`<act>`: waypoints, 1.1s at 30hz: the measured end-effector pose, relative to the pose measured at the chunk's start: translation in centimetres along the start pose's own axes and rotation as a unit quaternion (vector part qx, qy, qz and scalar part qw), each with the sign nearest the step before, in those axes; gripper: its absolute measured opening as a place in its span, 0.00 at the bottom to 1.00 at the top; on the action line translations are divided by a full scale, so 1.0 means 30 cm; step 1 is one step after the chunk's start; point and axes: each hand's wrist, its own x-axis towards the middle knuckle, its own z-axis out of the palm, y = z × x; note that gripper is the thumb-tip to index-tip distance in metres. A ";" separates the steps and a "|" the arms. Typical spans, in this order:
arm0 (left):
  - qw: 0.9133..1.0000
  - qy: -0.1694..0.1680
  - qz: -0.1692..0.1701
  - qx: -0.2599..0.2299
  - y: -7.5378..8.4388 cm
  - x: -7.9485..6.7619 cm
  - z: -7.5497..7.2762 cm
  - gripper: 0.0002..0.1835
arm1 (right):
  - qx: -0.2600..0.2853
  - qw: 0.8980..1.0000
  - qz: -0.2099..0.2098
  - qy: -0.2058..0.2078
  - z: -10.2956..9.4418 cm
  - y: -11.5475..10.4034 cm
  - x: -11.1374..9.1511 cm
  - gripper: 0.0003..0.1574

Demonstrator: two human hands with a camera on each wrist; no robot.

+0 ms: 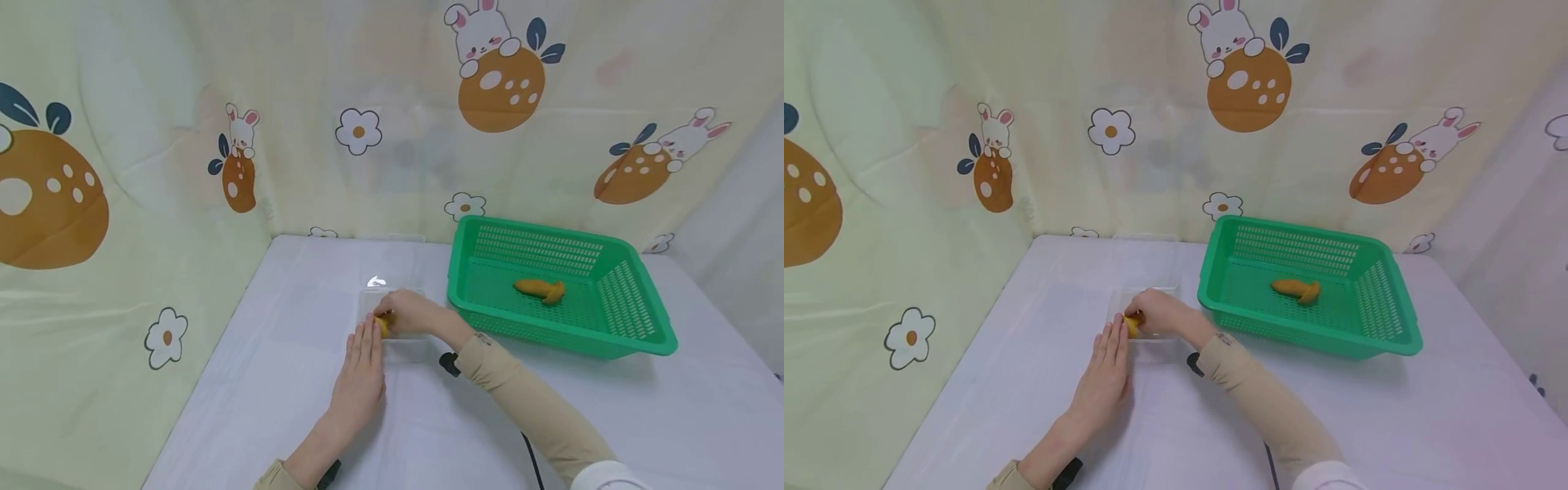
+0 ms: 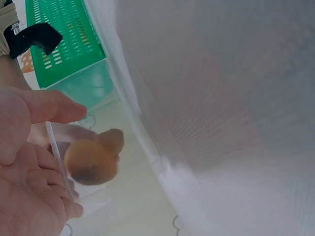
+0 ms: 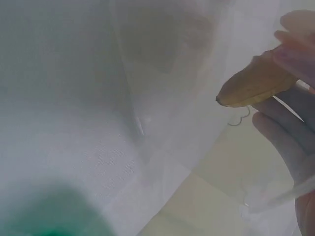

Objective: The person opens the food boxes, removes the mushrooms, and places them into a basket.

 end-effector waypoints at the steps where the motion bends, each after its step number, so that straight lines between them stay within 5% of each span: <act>1: 1.000 0.001 0.000 0.000 0.001 0.000 0.000 0.41 | 0.004 1.000 -0.006 0.005 -0.003 0.002 -0.002 0.17; 16: 1.000 0.006 0.007 0.014 0.004 -0.012 0.003 0.40 | 0.072 0.995 0.005 0.063 -0.035 0.017 -0.066 0.22; 22: 0.999 0.015 0.013 0.030 0.009 -0.008 0.002 0.40 | 0.126 0.983 0.003 0.132 -0.056 0.038 -0.090 0.23; 25: 0.999 0.013 0.012 0.030 0.010 -0.005 0.003 0.40 | 0.209 0.961 0.008 0.179 -0.082 0.045 -0.106 0.23; 29: 1.000 0.014 0.012 0.025 0.010 -0.004 0.006 0.39 | 0.321 0.916 0.008 0.241 -0.142 0.040 -0.132 0.22; 33: 1.000 0.011 0.009 0.024 0.010 -0.002 0.010 0.38 | 0.371 0.881 0.013 0.293 -0.206 0.056 -0.162 0.22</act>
